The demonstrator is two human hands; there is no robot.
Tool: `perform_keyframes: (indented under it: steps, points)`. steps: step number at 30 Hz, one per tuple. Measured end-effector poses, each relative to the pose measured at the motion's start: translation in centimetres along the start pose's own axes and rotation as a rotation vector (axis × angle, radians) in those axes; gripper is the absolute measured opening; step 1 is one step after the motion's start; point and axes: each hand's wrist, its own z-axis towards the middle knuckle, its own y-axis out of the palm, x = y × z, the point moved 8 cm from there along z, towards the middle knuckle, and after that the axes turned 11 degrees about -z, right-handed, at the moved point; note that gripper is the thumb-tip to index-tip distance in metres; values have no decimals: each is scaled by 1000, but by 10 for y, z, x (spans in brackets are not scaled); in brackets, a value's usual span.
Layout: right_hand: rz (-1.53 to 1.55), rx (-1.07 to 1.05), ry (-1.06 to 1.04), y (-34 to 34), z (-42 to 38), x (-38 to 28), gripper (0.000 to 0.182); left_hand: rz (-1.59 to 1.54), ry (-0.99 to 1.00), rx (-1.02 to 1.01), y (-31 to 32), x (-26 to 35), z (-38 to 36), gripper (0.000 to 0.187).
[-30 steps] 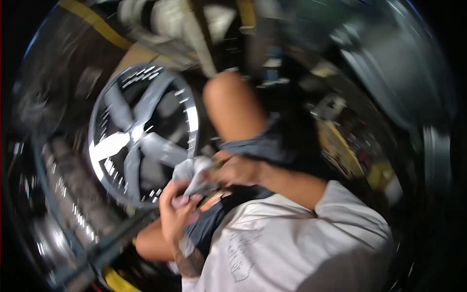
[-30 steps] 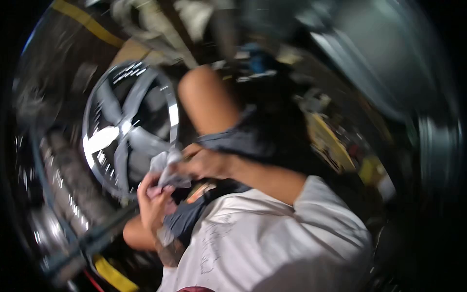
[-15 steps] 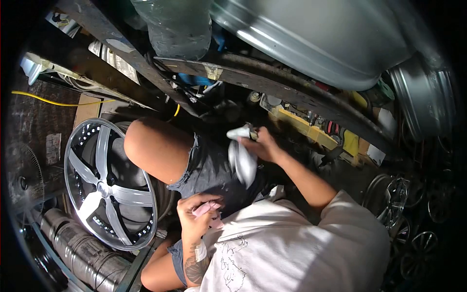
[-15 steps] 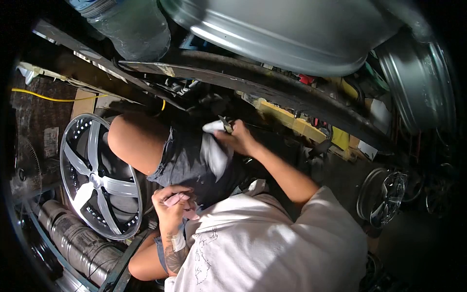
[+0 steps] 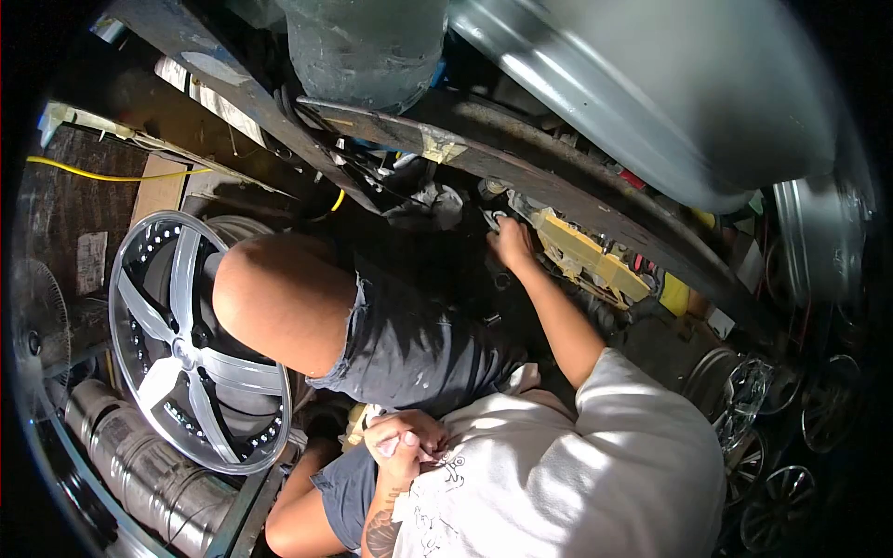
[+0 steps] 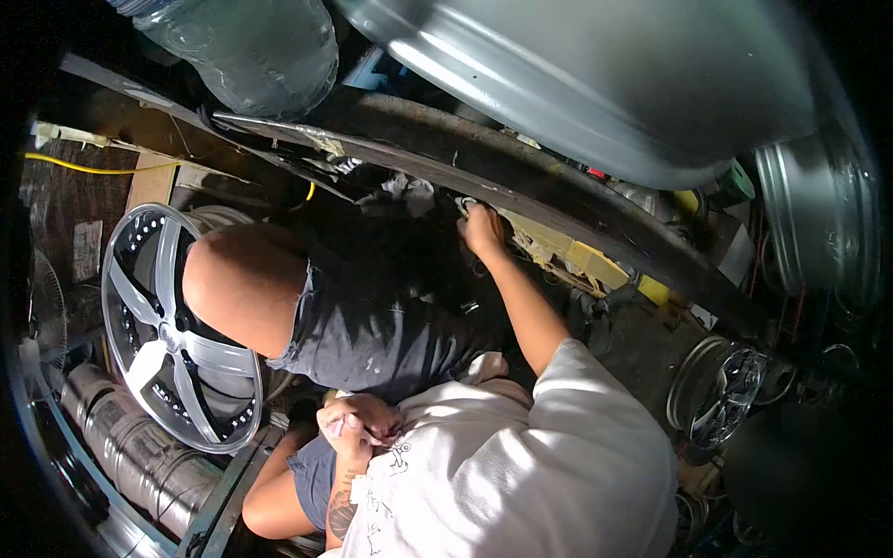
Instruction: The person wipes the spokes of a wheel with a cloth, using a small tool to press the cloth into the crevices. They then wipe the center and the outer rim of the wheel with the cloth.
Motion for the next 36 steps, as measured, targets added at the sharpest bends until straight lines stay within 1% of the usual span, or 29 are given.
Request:
perform_keyframes:
  steps: [2,4,5,6,8,9,11,13,14,15,16,18,19,20,22,25,27,28,29,30,31,34,36]
  points:
    - [6,142,-109,20,26,5,30,24,-105,-114,9,-9,4,47]
    - [66,155,-141,36,48,4,30,66,-236,-246,12,-19,4,44]
    - [98,161,-175,48,62,-3,33,74,-238,-264,13,-20,5,44]
    - [96,327,-210,45,67,-18,35,83,-240,-281,17,-20,9,43]
    - [125,516,-246,43,75,-49,39,99,-252,-296,19,-20,13,41]
    - [156,538,-244,43,83,-63,40,87,-257,-270,16,-21,11,41]
    - [237,527,-304,33,78,-87,40,71,-263,-215,9,-23,8,42]
    - [335,461,-428,-5,48,-124,38,39,-226,-153,6,-21,8,46]
    - [244,96,-359,1,33,-137,31,17,-212,-117,2,-21,8,48]
    - [235,295,-614,-15,4,-150,24,-9,-199,-84,0,-22,7,49]
    - [318,261,-733,1,-15,-149,21,-30,-208,-38,-1,-21,8,50]
    - [-88,182,-867,35,-40,-151,26,-40,-225,-27,-4,-24,9,51]
    - [-126,-109,-687,35,-44,-154,27,-46,-233,-17,-6,-26,8,52]
    - [-230,-148,-698,47,-44,-155,26,-26,-252,-15,-6,-26,8,53]
    - [-433,-223,-712,77,-36,-153,25,-49,-218,-15,-8,-26,5,53]
    - [-311,-8,-826,88,-27,-158,28,-95,-200,-16,-6,-24,7,52]
    - [-172,91,-857,112,-6,-166,28,-172,-220,-2,-7,-28,6,52]
    - [-97,140,-867,105,-5,-178,28,-139,-221,-2,-7,-28,7,52]
    - [-129,97,-842,107,-5,-181,26,-101,-229,1,-7,-27,6,52]
    - [-160,57,-823,75,-8,-198,25,-65,-229,3,-7,-27,8,52]
    - [-194,17,-804,58,-9,-207,23,-72,-224,9,-6,-26,8,52]
    - [5,100,-828,76,8,-205,29,-102,-196,13,-5,-23,10,53]
    - [-67,145,-672,69,6,-180,32,-85,-188,9,-4,-19,12,53]
